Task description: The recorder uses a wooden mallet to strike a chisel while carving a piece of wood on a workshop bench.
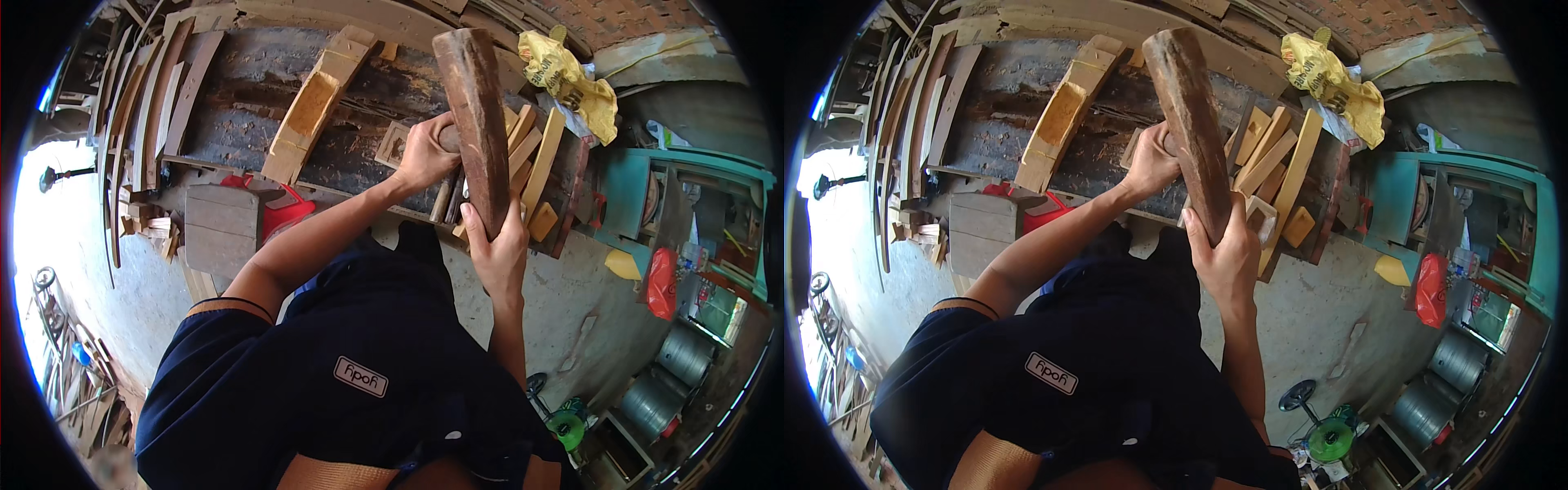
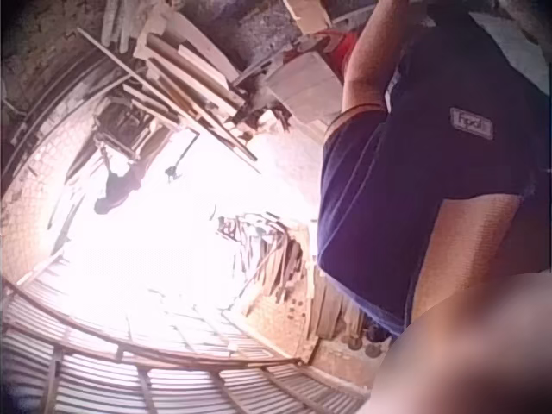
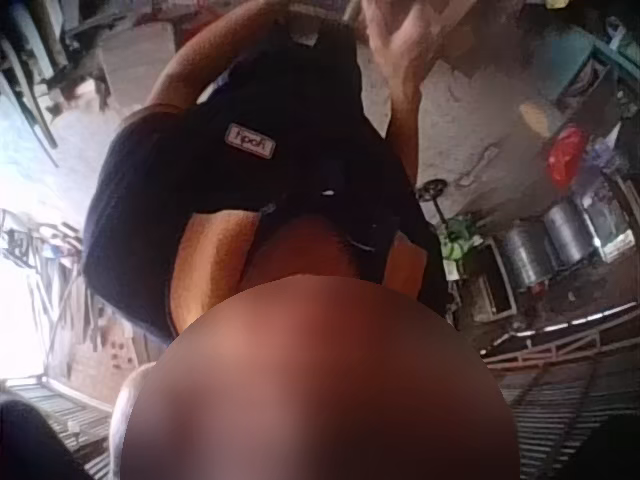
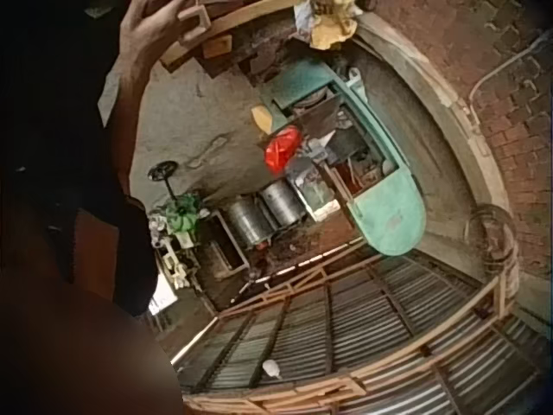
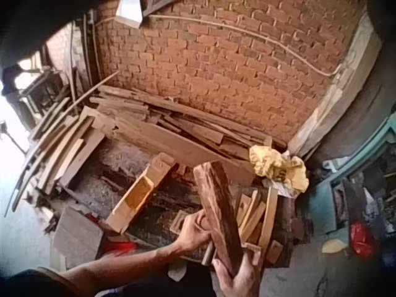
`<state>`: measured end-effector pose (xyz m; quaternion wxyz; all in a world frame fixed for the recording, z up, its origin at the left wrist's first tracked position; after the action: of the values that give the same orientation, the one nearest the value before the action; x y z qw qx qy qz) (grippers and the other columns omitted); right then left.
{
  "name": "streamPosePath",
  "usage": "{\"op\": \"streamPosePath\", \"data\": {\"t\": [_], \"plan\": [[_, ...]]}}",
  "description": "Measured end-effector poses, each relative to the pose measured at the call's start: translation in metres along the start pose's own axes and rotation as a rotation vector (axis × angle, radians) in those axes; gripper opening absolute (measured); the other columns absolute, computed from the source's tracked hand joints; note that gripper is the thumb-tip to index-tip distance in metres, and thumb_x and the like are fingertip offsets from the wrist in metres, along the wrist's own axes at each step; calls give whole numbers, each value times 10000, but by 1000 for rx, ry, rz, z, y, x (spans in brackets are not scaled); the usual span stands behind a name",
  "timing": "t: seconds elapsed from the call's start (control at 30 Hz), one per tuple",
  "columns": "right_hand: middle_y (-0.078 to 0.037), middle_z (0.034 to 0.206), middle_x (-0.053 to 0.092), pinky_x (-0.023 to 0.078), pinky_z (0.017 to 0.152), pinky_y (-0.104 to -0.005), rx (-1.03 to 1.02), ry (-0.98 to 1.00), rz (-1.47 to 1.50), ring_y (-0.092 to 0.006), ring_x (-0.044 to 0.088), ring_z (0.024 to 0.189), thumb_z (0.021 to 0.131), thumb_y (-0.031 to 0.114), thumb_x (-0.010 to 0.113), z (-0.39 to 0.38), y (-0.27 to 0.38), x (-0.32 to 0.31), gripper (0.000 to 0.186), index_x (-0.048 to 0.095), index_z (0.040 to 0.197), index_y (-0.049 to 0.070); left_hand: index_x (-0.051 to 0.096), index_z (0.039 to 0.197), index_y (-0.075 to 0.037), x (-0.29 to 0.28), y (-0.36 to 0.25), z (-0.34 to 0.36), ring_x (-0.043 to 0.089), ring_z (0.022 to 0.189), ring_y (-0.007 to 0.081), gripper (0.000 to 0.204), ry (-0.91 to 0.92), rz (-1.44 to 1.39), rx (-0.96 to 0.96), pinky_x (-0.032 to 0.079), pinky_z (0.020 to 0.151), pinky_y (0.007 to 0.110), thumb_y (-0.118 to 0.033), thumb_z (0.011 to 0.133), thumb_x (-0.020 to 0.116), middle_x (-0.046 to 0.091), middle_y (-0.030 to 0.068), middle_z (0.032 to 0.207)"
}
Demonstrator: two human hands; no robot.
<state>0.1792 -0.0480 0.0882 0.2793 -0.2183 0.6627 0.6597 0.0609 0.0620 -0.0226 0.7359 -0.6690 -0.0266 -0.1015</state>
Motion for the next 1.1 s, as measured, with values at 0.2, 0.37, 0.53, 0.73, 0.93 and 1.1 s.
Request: {"op": "streamPosePath", "data": {"t": [0.2, 0.37, 0.53, 0.73, 0.93, 1.1], "plan": [[-207, 873, 693, 527, 696, -441, 25, -53, 11, -381, 706, 809, 923, 313, 712, -5, -15, -9, 405, 573, 1138, -1, 655, 923, -65, -35, -7, 30, 579, 709, 38, 211, -61, -68, -73, 495, 660, 233, -155, 825, 818, 662, -13, 824], [-104, 775, 672, 489, 528, -320, 231, -56, 244, -166, 626, 561, 952, 268, 691, -22, -34, -13, 380, 558, 1152, -27, 648, 876, -86, -50, -11, 32, 531, 697, 39, 184, -28, -41, -166, 440, 629, 234, -185, 868, 802, 624, -60, 801], [-48, 704, 589, 409, 422, -252, 255, -116, 363, -94, 520, 458, 958, 237, 684, -27, -38, -15, 372, 536, 1170, -31, 648, 897, -73, -25, -18, 20, 566, 745, 50, 171, 54, -43, -33, 485, 685, 240, -161, 877, 793, 636, -45, 830], [-83, 722, 568, 457, 512, -283, -4, -331, 478, -135, 502, 508, 989, 129, 546, -28, 12, -41, 394, 429, 1284, -104, 664, 945, -47, 14, -14, -15, 599, 778, 90, 182, 271, 199, 88, 501, 732, 287, -118, 839, 794, 658, 47, 835], [-165, 812, 682, 536, 697, -402, 156, 42, 56, -292, 695, 743, 934, 203, 690, -32, -22, -10, 373, 541, 1153, -60, 700, 971, -102, 22, -12, -27, 683, 844, 345, 278, 237, 238, 158, 539, 768, 413, -90, 707, 785, 711, 122, 876], [-185, 873, 703, 548, 709, -357, 104, -111, 251, -224, 709, 797, 913, 220, 726, -38, -7, -33, 460, 528, 1203, -76, 700, 978, -94, 21, -18, -34, 688, 884, 353, 301, 257, 348, 252, 542, 800, 428, -118, 694, 795, 720, 129, 910]]}}
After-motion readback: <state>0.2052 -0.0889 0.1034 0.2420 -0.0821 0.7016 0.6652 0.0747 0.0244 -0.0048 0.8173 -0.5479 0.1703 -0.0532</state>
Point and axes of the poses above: each hand's wrist, its own z-axis towards the middle knuckle, its own x-axis out of the palm, y = z × x, the point moved 7 cm from there along z, towards the middle knuckle
